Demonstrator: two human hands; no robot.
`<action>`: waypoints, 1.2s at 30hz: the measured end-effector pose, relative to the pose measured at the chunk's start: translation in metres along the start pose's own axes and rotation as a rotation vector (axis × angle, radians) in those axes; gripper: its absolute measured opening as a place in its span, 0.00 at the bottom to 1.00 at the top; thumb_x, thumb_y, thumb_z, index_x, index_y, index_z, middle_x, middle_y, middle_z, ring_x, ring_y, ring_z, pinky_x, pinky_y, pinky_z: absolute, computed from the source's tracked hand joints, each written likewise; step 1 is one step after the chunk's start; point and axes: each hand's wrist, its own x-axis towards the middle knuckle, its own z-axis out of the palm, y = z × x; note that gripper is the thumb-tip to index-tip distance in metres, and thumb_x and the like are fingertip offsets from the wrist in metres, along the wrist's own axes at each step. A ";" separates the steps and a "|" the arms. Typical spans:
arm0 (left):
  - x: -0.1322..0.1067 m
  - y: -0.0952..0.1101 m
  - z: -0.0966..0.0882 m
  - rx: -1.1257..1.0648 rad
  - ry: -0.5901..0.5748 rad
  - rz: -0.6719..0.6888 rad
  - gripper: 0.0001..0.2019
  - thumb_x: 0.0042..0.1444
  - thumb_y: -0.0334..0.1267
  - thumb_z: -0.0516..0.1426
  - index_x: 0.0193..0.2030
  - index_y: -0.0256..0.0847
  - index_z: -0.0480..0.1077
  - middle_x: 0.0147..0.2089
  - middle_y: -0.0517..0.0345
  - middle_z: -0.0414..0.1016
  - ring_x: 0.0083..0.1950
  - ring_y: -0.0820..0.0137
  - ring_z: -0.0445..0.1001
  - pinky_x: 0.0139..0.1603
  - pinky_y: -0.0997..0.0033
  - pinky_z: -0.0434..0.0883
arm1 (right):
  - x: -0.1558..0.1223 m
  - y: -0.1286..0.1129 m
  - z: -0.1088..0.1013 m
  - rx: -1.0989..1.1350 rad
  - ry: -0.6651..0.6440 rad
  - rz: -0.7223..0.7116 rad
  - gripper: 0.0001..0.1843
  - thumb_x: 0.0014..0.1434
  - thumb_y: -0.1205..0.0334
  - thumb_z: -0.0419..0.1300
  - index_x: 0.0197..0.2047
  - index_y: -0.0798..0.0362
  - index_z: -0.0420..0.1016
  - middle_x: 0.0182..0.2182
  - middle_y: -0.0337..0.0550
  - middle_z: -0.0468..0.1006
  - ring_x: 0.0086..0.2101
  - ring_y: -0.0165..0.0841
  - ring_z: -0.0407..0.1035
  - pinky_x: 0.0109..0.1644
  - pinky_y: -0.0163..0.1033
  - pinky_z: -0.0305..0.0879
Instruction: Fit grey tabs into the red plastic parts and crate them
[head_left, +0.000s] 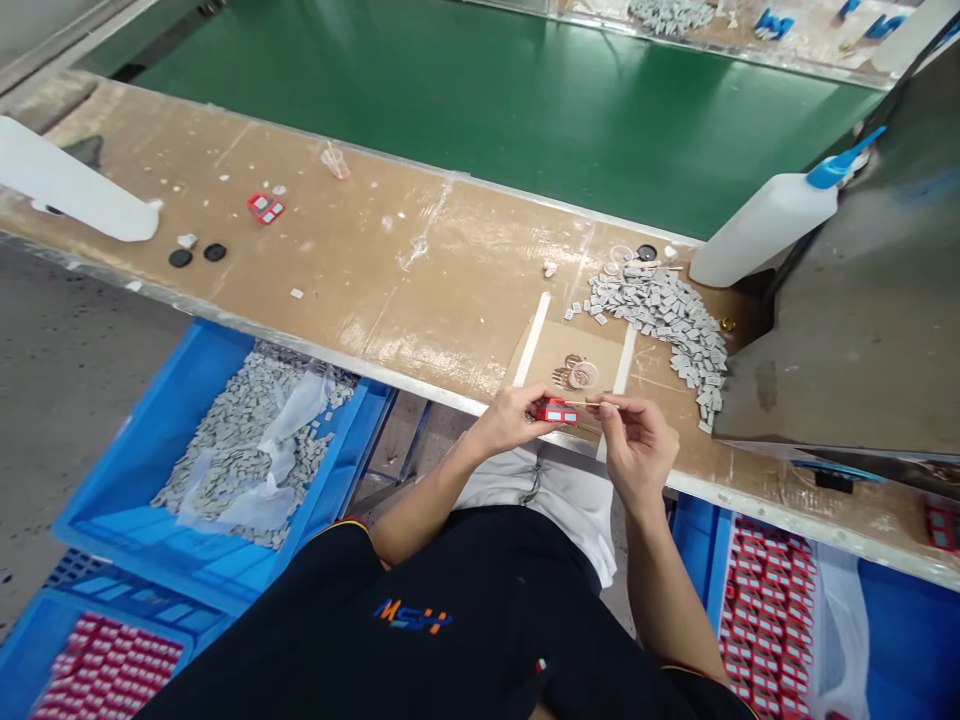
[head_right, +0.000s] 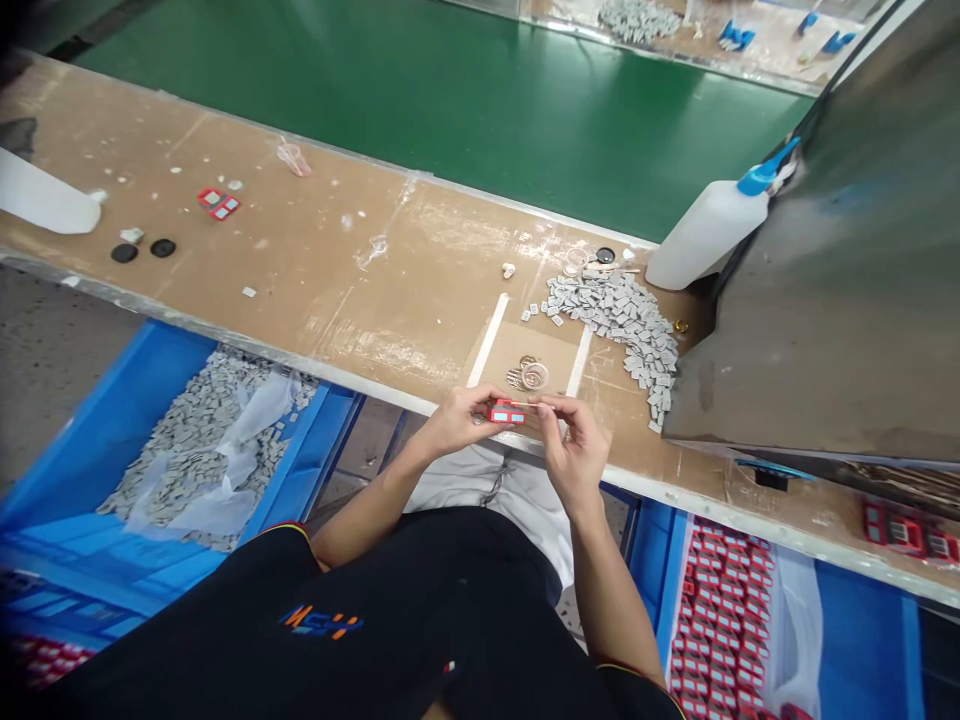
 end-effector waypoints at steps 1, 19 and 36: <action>0.000 0.000 0.000 0.003 0.000 0.008 0.12 0.57 0.38 0.65 0.45 0.35 0.76 0.39 0.54 0.81 0.37 0.71 0.79 0.41 0.74 0.77 | -0.001 0.002 0.000 -0.025 -0.010 -0.016 0.05 0.65 0.59 0.63 0.40 0.51 0.78 0.36 0.44 0.86 0.36 0.35 0.82 0.43 0.40 0.78; -0.001 -0.001 0.000 0.036 -0.006 0.042 0.11 0.57 0.39 0.65 0.44 0.36 0.76 0.37 0.55 0.80 0.35 0.72 0.78 0.39 0.75 0.76 | 0.003 -0.003 0.002 -0.255 -0.073 -0.278 0.02 0.66 0.64 0.62 0.40 0.49 0.76 0.34 0.42 0.86 0.36 0.35 0.82 0.41 0.37 0.79; 0.001 0.013 0.001 0.057 -0.052 -0.100 0.09 0.56 0.39 0.61 0.43 0.40 0.77 0.39 0.57 0.82 0.40 0.67 0.77 0.40 0.74 0.71 | 0.008 -0.002 0.008 -0.245 -0.068 -0.326 0.08 0.68 0.62 0.57 0.38 0.48 0.78 0.30 0.42 0.84 0.31 0.35 0.81 0.35 0.34 0.77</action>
